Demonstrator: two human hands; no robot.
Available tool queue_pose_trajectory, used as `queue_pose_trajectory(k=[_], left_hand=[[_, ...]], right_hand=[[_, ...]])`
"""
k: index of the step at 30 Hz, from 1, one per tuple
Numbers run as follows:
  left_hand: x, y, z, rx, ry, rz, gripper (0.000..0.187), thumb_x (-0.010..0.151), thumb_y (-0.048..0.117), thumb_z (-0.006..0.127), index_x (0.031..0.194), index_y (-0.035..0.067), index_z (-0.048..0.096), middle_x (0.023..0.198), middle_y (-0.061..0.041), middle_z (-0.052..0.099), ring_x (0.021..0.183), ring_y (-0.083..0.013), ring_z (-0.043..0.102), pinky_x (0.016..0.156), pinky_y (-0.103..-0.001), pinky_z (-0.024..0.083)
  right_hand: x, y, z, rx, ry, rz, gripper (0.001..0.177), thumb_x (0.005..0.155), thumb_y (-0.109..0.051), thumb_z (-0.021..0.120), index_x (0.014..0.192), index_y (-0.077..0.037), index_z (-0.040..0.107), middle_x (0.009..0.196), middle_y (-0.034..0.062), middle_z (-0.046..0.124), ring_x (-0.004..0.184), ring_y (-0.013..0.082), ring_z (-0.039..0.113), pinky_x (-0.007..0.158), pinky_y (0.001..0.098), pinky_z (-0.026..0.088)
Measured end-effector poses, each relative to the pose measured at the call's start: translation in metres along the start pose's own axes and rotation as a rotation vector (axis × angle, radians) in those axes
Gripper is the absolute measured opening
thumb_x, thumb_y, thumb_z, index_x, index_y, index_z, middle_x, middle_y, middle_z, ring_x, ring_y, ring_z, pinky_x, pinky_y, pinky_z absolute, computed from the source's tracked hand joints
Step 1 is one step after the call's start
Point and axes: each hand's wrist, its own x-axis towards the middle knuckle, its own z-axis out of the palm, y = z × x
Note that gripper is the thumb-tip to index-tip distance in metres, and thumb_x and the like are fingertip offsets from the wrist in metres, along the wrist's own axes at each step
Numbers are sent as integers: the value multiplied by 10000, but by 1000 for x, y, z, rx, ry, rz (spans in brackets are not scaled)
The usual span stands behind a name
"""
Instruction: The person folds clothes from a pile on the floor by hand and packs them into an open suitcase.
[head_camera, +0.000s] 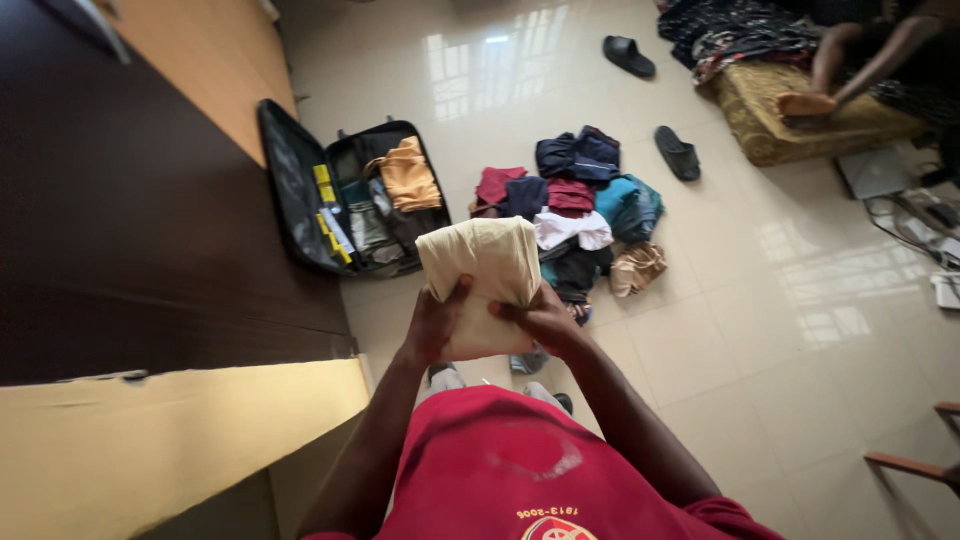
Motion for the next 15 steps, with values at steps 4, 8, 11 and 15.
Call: queue_pose_trajectory(k=[4,8,11,15], left_hand=[[-7,24,-56,105,57,-239,568,913,409,712,1319,18,643,1167,-103,743,1003,-191,724,816,-332,604],[-12,24,-96,203,34,-209,669,873,399,734,1389,6,573,1234,-140,713,1052,-224,710,860,-350,592],[-15,13,-118,391,70,-224,787,879,387,773,1478,15,422,1327,-133,639,1150,-210,670,963,-354,545],[-15,-6,-148,357,115,-327,815,893,372,757,1525,53,354,1355,-129,612,1170,-202,629,987,-364,521]], right_hand=[[35,28,43,117,-99,-1,622,852,-18,770,1423,-34,523,1299,89,679,1149,200,669,958,359,571],[72,55,70,184,-82,-31,609,841,-14,774,1405,6,544,1262,111,690,1102,221,686,923,373,583],[97,60,72,148,5,-71,518,866,-38,785,1342,45,598,1191,140,718,1025,240,707,882,392,601],[115,42,60,56,143,-128,517,831,-44,795,1295,-5,571,1154,103,714,991,207,709,846,379,609]])
